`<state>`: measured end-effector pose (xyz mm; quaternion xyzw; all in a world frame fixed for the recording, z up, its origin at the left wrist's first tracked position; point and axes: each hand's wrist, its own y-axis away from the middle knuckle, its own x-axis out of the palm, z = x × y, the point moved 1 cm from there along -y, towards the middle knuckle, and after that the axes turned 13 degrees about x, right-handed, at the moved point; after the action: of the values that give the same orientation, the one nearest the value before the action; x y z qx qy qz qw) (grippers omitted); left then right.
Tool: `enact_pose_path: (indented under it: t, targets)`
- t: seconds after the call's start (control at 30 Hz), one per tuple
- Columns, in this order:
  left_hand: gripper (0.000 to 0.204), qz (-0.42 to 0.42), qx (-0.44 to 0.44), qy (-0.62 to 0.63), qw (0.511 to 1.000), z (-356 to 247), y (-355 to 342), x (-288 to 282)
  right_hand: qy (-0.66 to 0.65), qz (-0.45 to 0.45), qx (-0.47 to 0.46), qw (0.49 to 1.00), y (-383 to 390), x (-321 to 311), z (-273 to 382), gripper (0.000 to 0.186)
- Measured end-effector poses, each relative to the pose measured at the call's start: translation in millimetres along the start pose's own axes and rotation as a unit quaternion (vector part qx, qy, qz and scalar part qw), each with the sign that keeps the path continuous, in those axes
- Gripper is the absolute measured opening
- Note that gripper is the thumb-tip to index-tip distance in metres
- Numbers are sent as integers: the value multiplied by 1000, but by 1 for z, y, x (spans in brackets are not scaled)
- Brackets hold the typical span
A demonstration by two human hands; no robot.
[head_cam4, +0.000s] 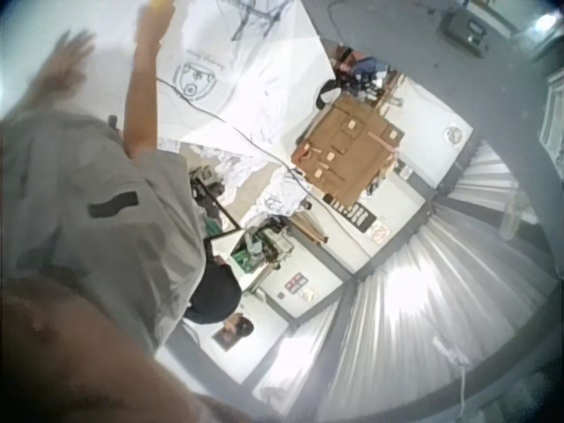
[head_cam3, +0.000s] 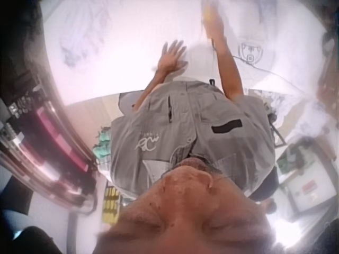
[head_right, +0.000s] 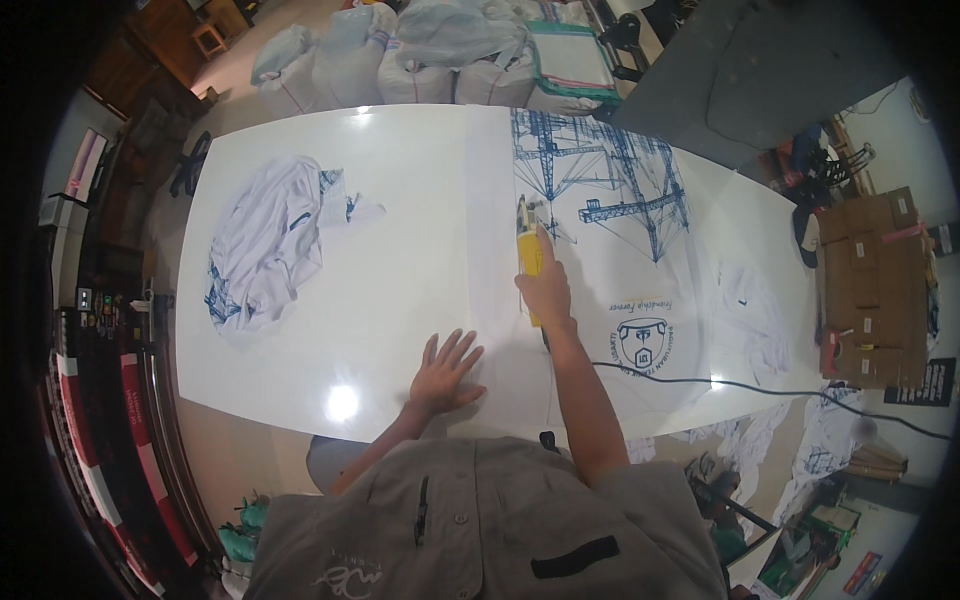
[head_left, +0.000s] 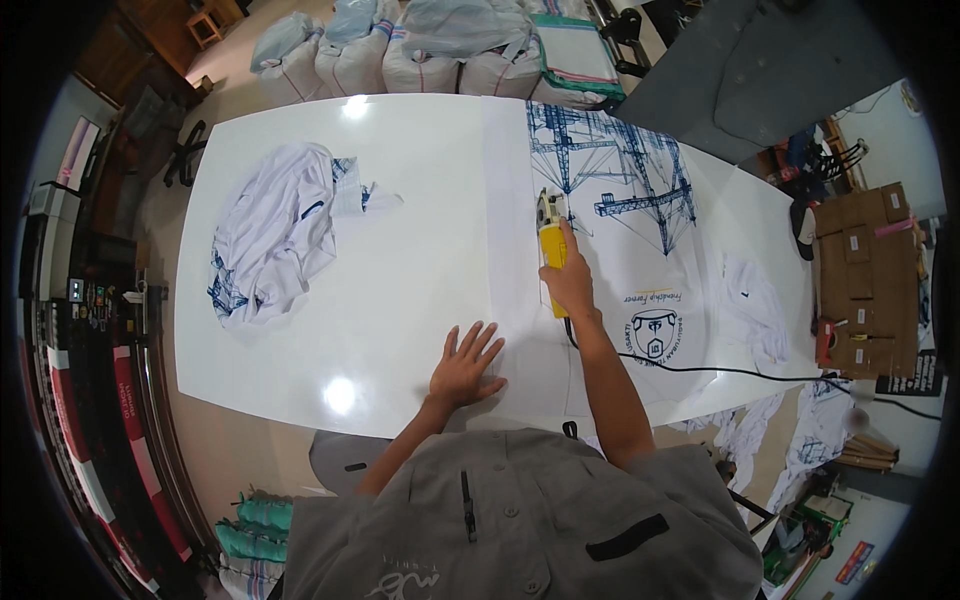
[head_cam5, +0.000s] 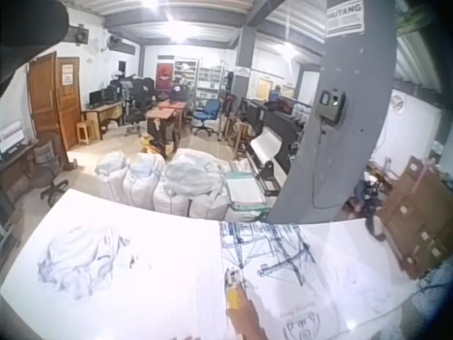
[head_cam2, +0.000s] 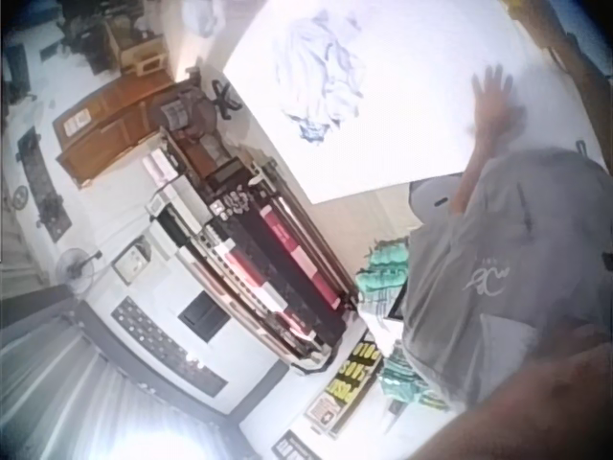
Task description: The person uses a yellow electric fabric cutter to cut white t-shirts on a large white table. They align the shirts, cut along the printed outlines, and remove the cut pieces. The person repeats this process for multiple shirts.
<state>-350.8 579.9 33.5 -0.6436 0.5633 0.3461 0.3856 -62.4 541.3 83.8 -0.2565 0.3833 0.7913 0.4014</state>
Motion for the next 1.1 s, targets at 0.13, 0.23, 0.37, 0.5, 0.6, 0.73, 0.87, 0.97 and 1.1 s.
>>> enact_pose_path:
  t: [0.13, 0.23, 0.37, 0.5, 0.6, 0.73, 0.87, 0.97, 1.1]
  targets:
    - [82, 1, -7, 17, 1000, 2, 0, 2, -4, 0, -6, 1000, -30, -2, 25, 102]
    - [81, 13, -11, -4, 1000, 2, 0, 3, -10, 6, -9, 1000, -50, -5, 42, 101]
    - [80, 23, -15, -8, 1000, 2, -1, 4, -13, 19, 1, 1000, -73, -9, 61, 101]
    - [78, 36, -23, 6, 999, 2, -2, 4, -10, 4, -6, 1000, -98, -7, 79, 101]
    - [78, 45, -32, 13, 998, 3, -2, 4, 0, -14, -6, 1000, -118, -4, 91, 101]
    - [78, 54, -37, 21, 998, 4, -2, 5, -1, -17, -15, 1000, -143, -4, 106, 102]
    - [78, 52, -38, 25, 998, 4, -2, 8, -18, -11, -18, 1000, -166, -6, 123, 104]
    - [79, 43, -40, 20, 998, 4, -1, 11, -45, 4, -24, 999, -187, -8, 135, 104]
    - [77, 27, -37, 10, 999, 4, 1, 14, -26, -13, -22, 999, -232, -4, 157, 104]
